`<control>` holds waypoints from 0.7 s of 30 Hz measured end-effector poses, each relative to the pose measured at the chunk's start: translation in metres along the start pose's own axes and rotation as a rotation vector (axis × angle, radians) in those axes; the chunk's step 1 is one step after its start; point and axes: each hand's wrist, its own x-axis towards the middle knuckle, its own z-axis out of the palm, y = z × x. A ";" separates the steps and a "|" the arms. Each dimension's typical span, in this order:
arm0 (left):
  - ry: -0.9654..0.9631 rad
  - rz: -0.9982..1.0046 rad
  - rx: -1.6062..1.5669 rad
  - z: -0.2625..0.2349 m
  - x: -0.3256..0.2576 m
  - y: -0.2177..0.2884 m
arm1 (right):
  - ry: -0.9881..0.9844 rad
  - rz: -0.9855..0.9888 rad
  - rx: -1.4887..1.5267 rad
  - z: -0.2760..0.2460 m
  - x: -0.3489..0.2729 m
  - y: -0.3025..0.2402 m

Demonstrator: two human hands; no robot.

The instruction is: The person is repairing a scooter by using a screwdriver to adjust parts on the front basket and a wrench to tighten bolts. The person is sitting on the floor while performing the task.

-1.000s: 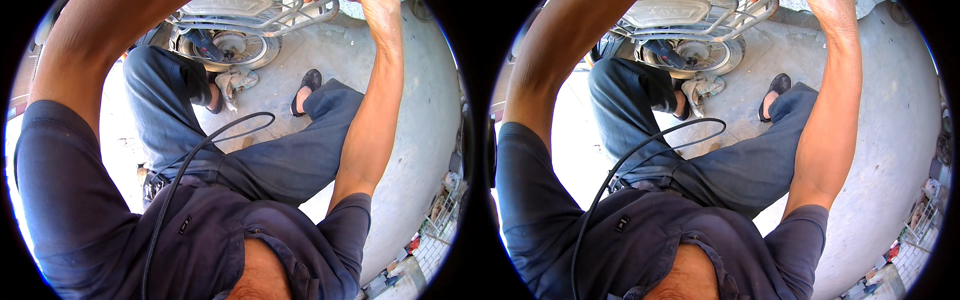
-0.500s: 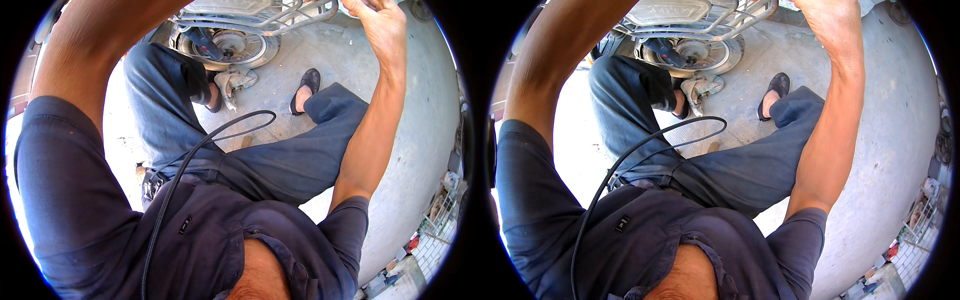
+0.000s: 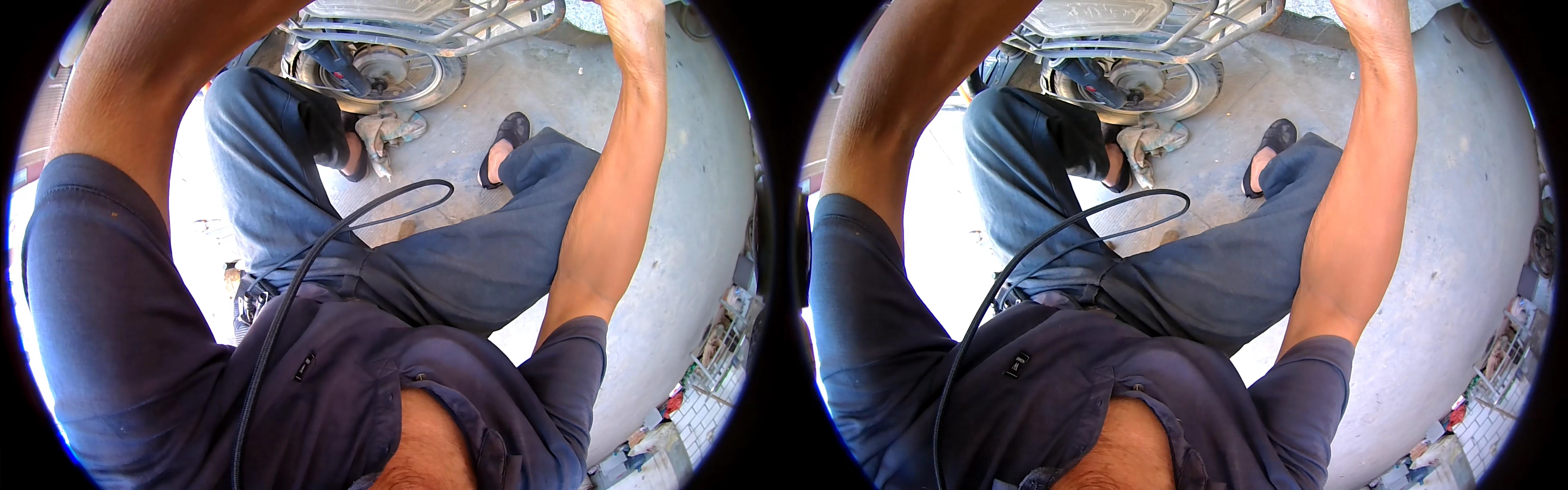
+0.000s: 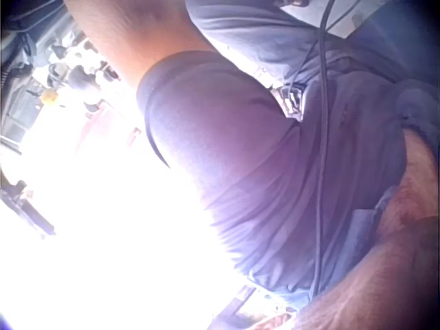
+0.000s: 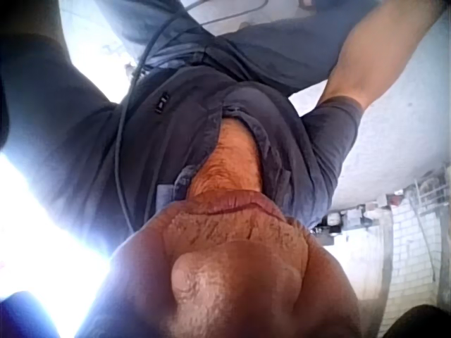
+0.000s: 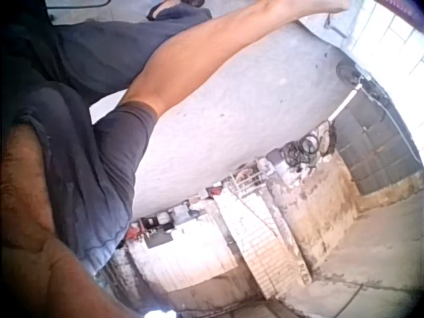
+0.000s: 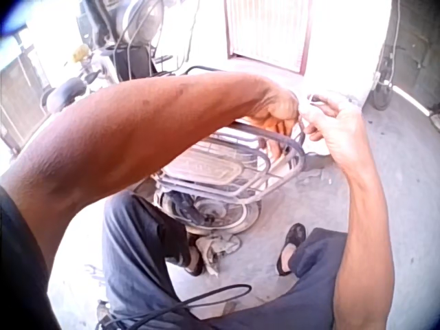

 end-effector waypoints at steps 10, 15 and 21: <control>-0.049 -0.016 -0.161 0.003 0.008 -0.002 | -0.117 0.062 0.019 -0.013 -0.022 -0.016; -0.071 -0.020 -0.237 0.005 0.013 -0.001 | -0.211 0.051 0.025 -0.013 -0.033 -0.022; -0.096 -0.025 -0.310 0.006 0.019 -0.001 | -0.166 -0.026 0.170 -0.007 -0.034 -0.019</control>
